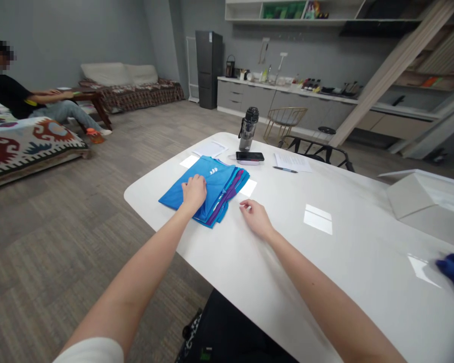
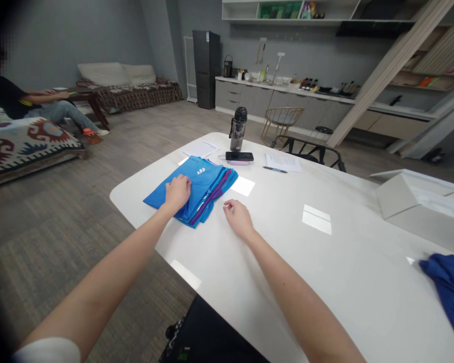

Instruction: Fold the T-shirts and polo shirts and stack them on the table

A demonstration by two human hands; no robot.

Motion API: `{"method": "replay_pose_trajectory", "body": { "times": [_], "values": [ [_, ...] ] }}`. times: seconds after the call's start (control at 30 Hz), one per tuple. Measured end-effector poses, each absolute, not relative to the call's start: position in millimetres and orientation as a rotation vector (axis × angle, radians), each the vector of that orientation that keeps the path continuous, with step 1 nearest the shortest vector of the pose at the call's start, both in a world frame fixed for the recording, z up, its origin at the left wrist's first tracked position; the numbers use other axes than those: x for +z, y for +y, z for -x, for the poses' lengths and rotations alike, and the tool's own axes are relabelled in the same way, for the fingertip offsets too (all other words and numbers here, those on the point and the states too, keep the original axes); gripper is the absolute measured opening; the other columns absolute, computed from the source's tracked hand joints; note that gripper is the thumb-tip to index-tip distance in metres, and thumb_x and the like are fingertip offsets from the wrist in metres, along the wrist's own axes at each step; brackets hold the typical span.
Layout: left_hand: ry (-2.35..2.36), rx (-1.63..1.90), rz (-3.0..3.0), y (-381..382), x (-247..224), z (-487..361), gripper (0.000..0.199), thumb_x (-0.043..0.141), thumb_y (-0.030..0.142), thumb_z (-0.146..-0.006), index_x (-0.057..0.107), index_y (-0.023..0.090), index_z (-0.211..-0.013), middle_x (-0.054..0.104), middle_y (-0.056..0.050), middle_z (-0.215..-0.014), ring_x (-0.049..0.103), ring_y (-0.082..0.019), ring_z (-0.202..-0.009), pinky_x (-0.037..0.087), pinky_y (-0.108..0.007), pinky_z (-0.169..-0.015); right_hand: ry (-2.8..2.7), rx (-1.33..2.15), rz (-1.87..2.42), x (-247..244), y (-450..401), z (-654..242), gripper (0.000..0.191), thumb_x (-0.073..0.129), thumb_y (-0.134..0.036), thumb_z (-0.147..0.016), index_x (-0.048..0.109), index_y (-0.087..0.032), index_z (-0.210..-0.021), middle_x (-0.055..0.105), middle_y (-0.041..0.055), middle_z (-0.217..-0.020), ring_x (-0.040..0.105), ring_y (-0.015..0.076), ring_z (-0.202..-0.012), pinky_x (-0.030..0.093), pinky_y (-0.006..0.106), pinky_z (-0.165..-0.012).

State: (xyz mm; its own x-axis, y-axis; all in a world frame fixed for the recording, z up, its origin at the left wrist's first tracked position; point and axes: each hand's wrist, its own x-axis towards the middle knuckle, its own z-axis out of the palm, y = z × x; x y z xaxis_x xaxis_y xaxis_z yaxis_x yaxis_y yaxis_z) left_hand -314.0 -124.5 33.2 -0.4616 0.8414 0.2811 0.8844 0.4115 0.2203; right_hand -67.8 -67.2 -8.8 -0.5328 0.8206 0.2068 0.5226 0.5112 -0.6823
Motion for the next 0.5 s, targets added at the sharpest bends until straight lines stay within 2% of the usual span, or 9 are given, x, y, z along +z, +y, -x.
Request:
{"method": "replay_pose_trajectory", "body": {
  "times": [0.27,0.37,0.5],
  "values": [
    [-2.405,-0.741,1.489,-87,51,226,0.037,0.029,0.027,-0.105,0.065,0.024,-0.115,0.065,-0.013,-0.126,0.052,-0.031,-0.118,0.034,-0.05,-0.105,-2.085,0.79,1.255,-18,-70,-66,0.028,0.054,-0.041,-0.092,0.071,-0.024,-0.106,0.072,0.0034,-0.093,0.062,0.0196,-0.073,0.05,0.035,-0.074],
    [-2.326,-0.81,1.687,-66,47,162,0.033,0.033,0.024,-0.104,0.065,0.027,-0.111,0.064,-0.011,-0.125,0.05,-0.03,-0.121,0.03,-0.05,-0.11,-1.99,0.785,1.359,-15,-70,-121,0.031,0.054,-0.045,-0.09,0.071,-0.024,-0.106,0.072,0.0035,-0.091,0.062,0.0194,-0.068,0.051,0.035,-0.071],
    [-2.186,-0.953,2.053,-42,20,55,0.027,0.04,0.019,-0.103,0.065,0.027,-0.107,0.062,-0.008,-0.122,0.05,-0.026,-0.122,0.026,-0.05,-0.115,-1.843,0.773,1.521,-19,-64,-198,0.034,0.057,-0.05,-0.086,0.073,-0.024,-0.102,0.073,0.0048,-0.091,0.061,0.0189,-0.062,0.05,0.034,-0.064]
  ]
}}
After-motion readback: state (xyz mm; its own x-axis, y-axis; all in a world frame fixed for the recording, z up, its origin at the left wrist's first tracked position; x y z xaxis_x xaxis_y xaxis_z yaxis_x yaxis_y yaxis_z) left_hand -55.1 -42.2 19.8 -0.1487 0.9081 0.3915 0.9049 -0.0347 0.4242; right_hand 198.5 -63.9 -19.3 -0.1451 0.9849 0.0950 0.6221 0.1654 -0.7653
